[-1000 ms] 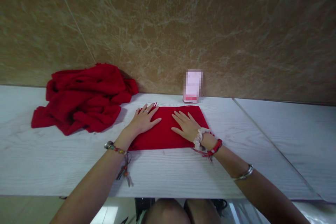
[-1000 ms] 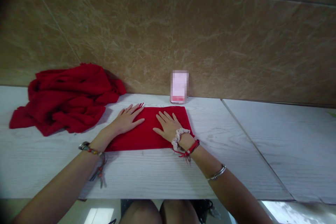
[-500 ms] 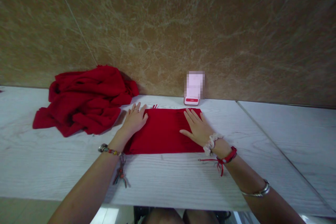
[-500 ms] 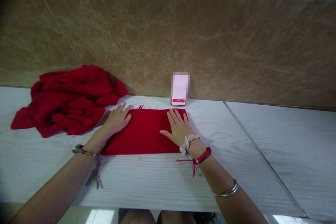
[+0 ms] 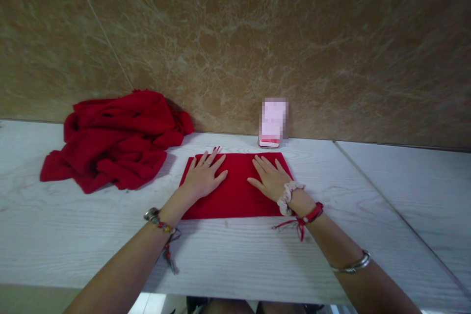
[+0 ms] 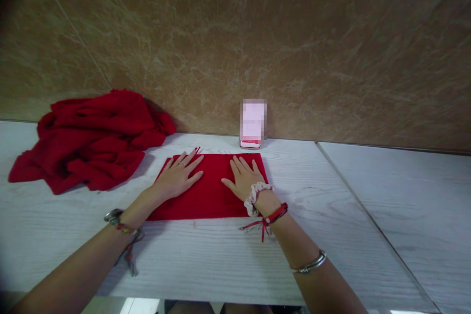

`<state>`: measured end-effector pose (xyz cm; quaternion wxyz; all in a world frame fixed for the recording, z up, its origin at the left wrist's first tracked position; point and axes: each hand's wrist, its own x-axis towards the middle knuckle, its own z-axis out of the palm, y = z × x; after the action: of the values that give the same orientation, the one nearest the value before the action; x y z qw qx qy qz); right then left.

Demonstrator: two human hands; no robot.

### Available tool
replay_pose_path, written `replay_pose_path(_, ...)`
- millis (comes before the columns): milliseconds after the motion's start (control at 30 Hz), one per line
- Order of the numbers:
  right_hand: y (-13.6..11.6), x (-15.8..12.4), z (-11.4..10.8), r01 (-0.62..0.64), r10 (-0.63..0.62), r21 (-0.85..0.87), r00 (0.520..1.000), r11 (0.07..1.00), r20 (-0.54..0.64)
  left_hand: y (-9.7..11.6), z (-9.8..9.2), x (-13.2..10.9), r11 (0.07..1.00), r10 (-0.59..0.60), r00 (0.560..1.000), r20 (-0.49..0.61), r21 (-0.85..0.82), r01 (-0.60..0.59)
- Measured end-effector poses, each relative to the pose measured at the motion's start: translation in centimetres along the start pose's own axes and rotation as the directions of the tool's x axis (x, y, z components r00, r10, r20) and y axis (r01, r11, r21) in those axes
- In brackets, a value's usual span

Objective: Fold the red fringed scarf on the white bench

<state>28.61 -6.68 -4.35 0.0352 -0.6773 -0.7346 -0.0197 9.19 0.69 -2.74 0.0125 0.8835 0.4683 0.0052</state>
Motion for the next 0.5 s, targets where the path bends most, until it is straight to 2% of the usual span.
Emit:
replay_pose_path(100, 1.3, -0.4, 0.2, -0.089, 0.088, -0.027, 0.995, 0.996, -0.041, 0.2, 0.0, -0.3, 0.997, -0.072, 0.997, 0.012, -0.008, 0.072)
replay_pose_path(200, 1.7, -0.3, -0.1, -0.158, 0.152, -0.038, 0.981, 0.987, -0.120, 0.6, 0.3, -0.5, 0.997, -0.073, 0.995, -0.068, 0.022, 0.075)
replay_pose_path(267, 1.3, 0.1, -0.6, -0.119, 0.111, -0.038, 0.978, 0.992, -0.175, 0.7, 0.4, -0.6, 0.999, -0.002, 0.994, -0.110, 0.039, 0.006)
replay_pose_path(333, 0.5, 0.7, -0.9, -0.014, 0.006, -0.045, 0.982, 0.999, -0.187, 0.8, 0.5, -0.5, 0.996, 0.086, 0.992, -0.088, 0.030, -0.083)
replay_pose_path(433, -0.4, 1.3, -0.9, 0.096, -0.099, -0.039, 0.990, 0.995, -0.100, 0.8, 0.4, -0.3, 0.993, 0.116, 0.993, -0.017, -0.002, -0.116)
replay_pose_path(500, -0.3, 1.4, -0.5, 0.082, -0.083, -0.022, 0.996, 0.996, -0.042, 0.8, 0.4, -0.2, 0.995, 0.102, 0.995, -0.005, -0.009, -0.102)
